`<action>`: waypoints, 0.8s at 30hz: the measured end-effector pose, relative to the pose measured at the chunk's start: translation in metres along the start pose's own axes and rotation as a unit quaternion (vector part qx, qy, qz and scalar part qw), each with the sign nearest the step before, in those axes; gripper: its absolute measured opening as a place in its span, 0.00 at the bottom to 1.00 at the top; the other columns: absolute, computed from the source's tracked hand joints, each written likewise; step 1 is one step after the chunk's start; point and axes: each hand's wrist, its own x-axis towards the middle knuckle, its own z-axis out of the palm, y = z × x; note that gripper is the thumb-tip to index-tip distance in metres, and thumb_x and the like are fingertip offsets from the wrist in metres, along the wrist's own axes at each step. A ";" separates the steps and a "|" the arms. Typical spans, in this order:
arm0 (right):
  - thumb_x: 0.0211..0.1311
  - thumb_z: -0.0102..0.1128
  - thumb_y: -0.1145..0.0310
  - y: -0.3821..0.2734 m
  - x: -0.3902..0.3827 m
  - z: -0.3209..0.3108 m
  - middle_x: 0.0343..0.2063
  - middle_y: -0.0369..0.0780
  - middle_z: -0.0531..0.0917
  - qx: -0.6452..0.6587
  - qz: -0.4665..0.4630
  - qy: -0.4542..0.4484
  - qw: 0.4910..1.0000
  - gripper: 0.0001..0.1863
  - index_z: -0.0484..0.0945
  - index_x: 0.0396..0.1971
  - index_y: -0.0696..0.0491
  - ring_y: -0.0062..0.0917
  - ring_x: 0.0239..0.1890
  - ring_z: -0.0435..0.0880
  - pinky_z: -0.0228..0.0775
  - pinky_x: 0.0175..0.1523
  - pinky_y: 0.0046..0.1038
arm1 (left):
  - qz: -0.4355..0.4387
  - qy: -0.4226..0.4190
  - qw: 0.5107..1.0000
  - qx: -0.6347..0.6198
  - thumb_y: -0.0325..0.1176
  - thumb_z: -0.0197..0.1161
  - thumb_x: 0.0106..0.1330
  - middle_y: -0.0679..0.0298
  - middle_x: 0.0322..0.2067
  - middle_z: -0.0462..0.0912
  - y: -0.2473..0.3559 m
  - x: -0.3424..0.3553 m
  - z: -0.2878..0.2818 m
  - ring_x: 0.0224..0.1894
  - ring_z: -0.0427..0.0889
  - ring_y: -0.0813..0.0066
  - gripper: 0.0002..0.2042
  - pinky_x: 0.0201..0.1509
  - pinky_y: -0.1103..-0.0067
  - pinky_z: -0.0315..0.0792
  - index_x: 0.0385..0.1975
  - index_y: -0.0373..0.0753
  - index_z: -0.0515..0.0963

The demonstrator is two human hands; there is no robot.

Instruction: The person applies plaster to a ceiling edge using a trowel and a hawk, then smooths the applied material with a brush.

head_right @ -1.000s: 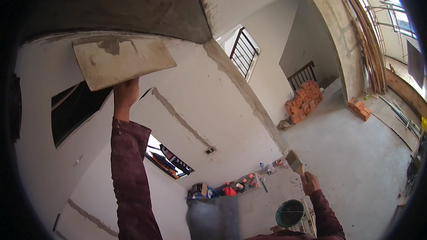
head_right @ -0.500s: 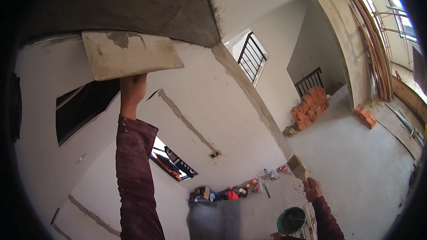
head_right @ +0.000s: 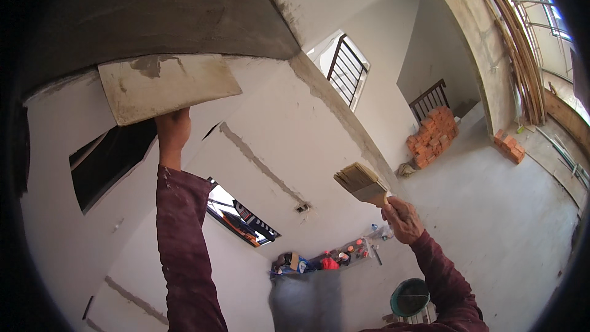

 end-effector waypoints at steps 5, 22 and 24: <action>0.70 0.42 0.57 0.020 -0.006 -0.002 0.18 0.33 0.70 0.039 0.033 0.013 0.999 0.20 0.71 0.28 0.59 0.17 0.21 0.67 0.62 0.28 0.23 | -0.006 -0.011 1.000 -0.024 0.38 0.55 0.66 0.51 0.46 0.77 -0.019 0.000 0.017 0.50 0.73 0.51 0.16 0.56 0.67 0.62 0.45 0.31 0.73; 0.66 0.44 0.63 -0.093 0.189 0.028 0.16 0.34 0.68 0.207 -0.002 -0.017 0.978 0.14 0.66 0.23 0.56 0.16 0.10 0.66 0.59 0.14 0.20 | -0.037 0.031 0.981 -0.189 0.29 0.61 0.60 0.57 0.41 0.81 -0.049 0.008 0.097 0.44 0.78 0.66 0.13 0.51 0.75 0.67 0.41 0.28 0.74; 0.64 0.44 0.65 -0.107 0.225 0.036 0.18 0.35 0.69 0.256 0.019 -0.021 0.966 0.11 0.66 0.25 0.56 0.16 0.13 0.67 0.60 0.15 0.21 | -0.036 0.021 0.980 -0.194 0.29 0.62 0.60 0.57 0.40 0.81 -0.055 0.008 0.102 0.44 0.79 0.66 0.13 0.50 0.75 0.68 0.41 0.28 0.75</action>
